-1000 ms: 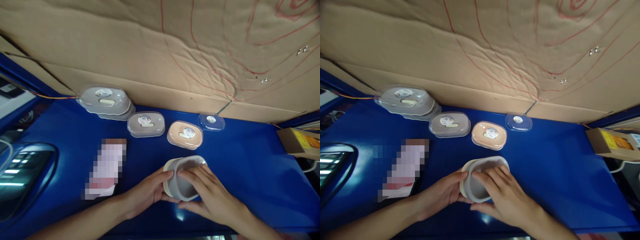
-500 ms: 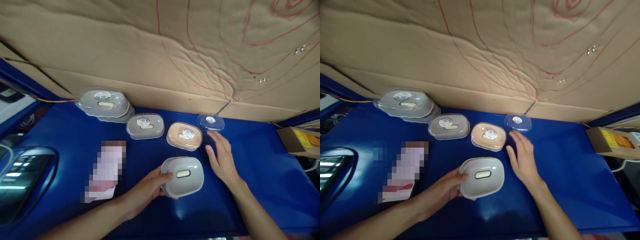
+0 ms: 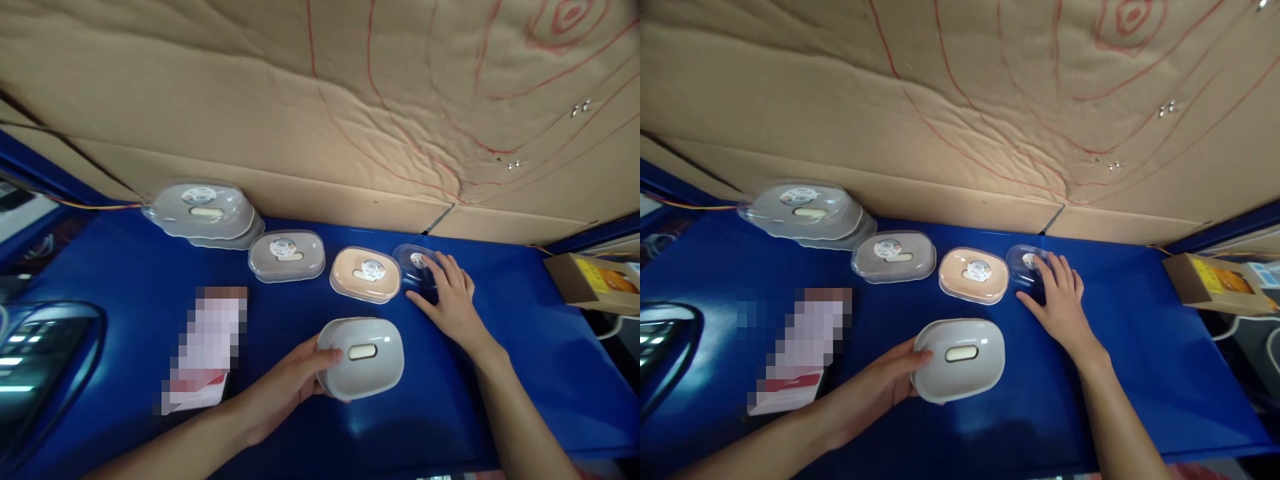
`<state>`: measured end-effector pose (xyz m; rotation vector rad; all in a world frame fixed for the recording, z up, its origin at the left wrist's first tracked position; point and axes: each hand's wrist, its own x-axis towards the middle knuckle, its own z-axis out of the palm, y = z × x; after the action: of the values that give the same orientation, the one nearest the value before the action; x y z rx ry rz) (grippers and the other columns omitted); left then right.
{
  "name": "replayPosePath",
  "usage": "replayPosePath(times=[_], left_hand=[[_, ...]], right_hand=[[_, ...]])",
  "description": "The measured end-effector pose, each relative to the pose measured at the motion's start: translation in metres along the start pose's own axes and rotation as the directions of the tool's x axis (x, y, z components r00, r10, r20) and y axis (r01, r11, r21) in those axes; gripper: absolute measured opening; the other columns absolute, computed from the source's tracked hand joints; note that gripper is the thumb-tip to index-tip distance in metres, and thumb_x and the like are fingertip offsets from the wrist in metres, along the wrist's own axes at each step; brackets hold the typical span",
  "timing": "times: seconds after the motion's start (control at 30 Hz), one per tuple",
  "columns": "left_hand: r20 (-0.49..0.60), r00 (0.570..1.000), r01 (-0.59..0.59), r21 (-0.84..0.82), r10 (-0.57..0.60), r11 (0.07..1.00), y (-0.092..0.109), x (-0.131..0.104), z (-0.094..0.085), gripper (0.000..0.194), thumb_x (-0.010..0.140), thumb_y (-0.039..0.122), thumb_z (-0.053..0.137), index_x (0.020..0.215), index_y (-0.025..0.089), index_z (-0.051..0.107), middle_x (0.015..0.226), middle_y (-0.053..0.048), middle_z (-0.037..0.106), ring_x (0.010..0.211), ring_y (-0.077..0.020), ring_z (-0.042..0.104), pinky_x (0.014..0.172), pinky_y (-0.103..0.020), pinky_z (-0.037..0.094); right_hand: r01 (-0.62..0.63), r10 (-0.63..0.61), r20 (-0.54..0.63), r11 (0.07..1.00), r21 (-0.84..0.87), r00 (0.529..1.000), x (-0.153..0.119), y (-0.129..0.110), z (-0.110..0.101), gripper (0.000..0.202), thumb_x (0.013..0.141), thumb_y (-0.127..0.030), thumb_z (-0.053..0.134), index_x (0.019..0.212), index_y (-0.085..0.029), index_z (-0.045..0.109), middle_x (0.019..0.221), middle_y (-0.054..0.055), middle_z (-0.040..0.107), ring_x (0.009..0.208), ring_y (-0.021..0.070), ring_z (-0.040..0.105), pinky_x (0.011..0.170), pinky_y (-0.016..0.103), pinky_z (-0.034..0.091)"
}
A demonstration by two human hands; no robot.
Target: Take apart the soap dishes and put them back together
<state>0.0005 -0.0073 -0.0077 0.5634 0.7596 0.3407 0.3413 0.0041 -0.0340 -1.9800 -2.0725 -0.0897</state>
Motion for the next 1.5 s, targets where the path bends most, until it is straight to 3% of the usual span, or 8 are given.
replayPosePath(times=[0.17, 0.33, 0.47, 0.6, 0.8, 1.2, 1.4, 1.5], left_hand=[[-0.012, 1.000, -0.003, -0.020, 0.003, 1.000, 0.002, 0.001, -0.001, 0.059, 0.094, 0.045, 0.070, 0.145, 0.019, 0.059, 0.137, -0.015, 0.070, 0.114, -0.0324, 0.069, 0.087, -0.042, 0.060], [-0.012, 1.000, -0.027, -0.058, 0.026, 0.998, 0.002, 0.003, -0.003, 0.051, 0.097, 0.045, 0.067, 0.139, 0.017, 0.064, 0.133, -0.016, 0.071, 0.110, -0.0308, 0.069, 0.087, -0.044, 0.062], [-0.014, 0.998, -0.056, -0.090, 0.055, 0.994, 0.002, 0.003, -0.004, 0.049, 0.100, 0.045, 0.064, 0.142, 0.021, 0.063, 0.133, -0.015, 0.071, 0.109, -0.0303, 0.069, 0.086, -0.044, 0.062], [-0.011, 0.997, -0.080, -0.067, 0.080, 0.995, 0.002, 0.003, -0.004, 0.054, 0.100, 0.050, 0.062, 0.145, 0.021, 0.061, 0.133, -0.016, 0.071, 0.109, -0.0310, 0.069, 0.085, -0.044, 0.061], [-0.002, 0.994, -0.113, -0.061, 0.114, 0.992, 0.004, 0.004, -0.002, 0.060, 0.100, 0.064, 0.056, 0.141, 0.021, 0.064, 0.131, -0.014, 0.073, 0.121, -0.0324, 0.066, 0.094, -0.041, 0.055], [0.009, 0.988, -0.154, 0.072, 0.154, 0.985, 0.004, 0.004, -0.006, 0.066, 0.094, 0.063, 0.067, 0.145, 0.022, 0.057, 0.119, -0.013, 0.074, 0.096, -0.0243, 0.069, 0.080, -0.037, 0.061], [0.044, 0.978, -0.210, 0.137, 0.206, 0.968, 0.007, 0.005, -0.002, 0.077, 0.082, 0.062, 0.082, 0.144, 0.025, 0.057, 0.138, -0.014, 0.069, 0.105, -0.0287, 0.070, 0.076, -0.035, 0.059], [0.038, 0.970, -0.244, 0.128, 0.241, 0.961, 0.007, 0.004, -0.001, 0.077, 0.080, 0.059, 0.085, 0.144, 0.026, 0.058, 0.140, -0.012, 0.069, 0.121, -0.0321, 0.066, 0.091, -0.038, 0.056]], right_hand=[[-0.051, 0.053, -0.017, 0.995, 0.083, 0.998, 0.001, 0.025, -0.008, 0.057, 0.099, -0.063, 0.061, 0.141, -0.025, 0.056, 0.136, 0.016, 0.063, 0.128, 0.0372, 0.062, 0.106, 0.059, 0.049], [-0.110, 0.103, 0.058, 0.984, 0.136, 0.993, -0.001, 0.027, -0.015, 0.074, 0.088, -0.072, 0.069, 0.144, -0.026, 0.053, 0.132, 0.015, 0.058, 0.116, 0.0360, 0.066, 0.099, 0.058, 0.056], [-0.066, 0.092, -0.095, 0.967, 0.246, 0.991, 0.000, 0.011, -0.024, 0.071, 0.091, -0.066, 0.069, 0.146, -0.025, 0.052, 0.135, 0.016, 0.057, 0.123, 0.0363, 0.063, 0.101, 0.055, 0.058], [0.221, -0.190, -0.125, 0.919, 0.327, 0.974, -0.011, -0.027, -0.036, 0.075, 0.092, -0.064, 0.069, 0.153, -0.027, 0.046, 0.140, 0.017, 0.055, 0.132, 0.0394, 0.058, 0.106, 0.059, 0.055], [0.509, -0.532, -0.051, 0.773, 0.377, 0.845, -0.033, -0.084, -0.030, 0.083, 0.091, -0.065, 0.072, 0.158, -0.027, 0.041, 0.139, 0.016, 0.057, 0.134, 0.0381, 0.058, 0.109, 0.056, 0.054], [0.442, -0.507, 0.034, 0.780, 0.443, 0.861, -0.035, -0.082, -0.019, 0.082, 0.095, -0.063, 0.069, 0.161, -0.027, 0.036, 0.147, 0.016, 0.050, 0.147, 0.0390, 0.048, 0.113, 0.056, 0.054], [0.412, -0.497, 0.067, 0.779, 0.472, 0.865, -0.039, -0.081, -0.019, 0.081, 0.094, -0.062, 0.070, 0.159, -0.027, 0.036, 0.149, 0.017, 0.044, 0.150, 0.0388, 0.043, 0.116, 0.056, 0.053], [0.399, -0.498, 0.075, 0.767, 0.503, 0.864, -0.039, -0.080, -0.020, 0.082, 0.093, -0.061, 0.072, 0.159, -0.028, 0.037, 0.150, 0.016, 0.042, 0.151, 0.0381, 0.043, 0.117, 0.054, 0.053]])
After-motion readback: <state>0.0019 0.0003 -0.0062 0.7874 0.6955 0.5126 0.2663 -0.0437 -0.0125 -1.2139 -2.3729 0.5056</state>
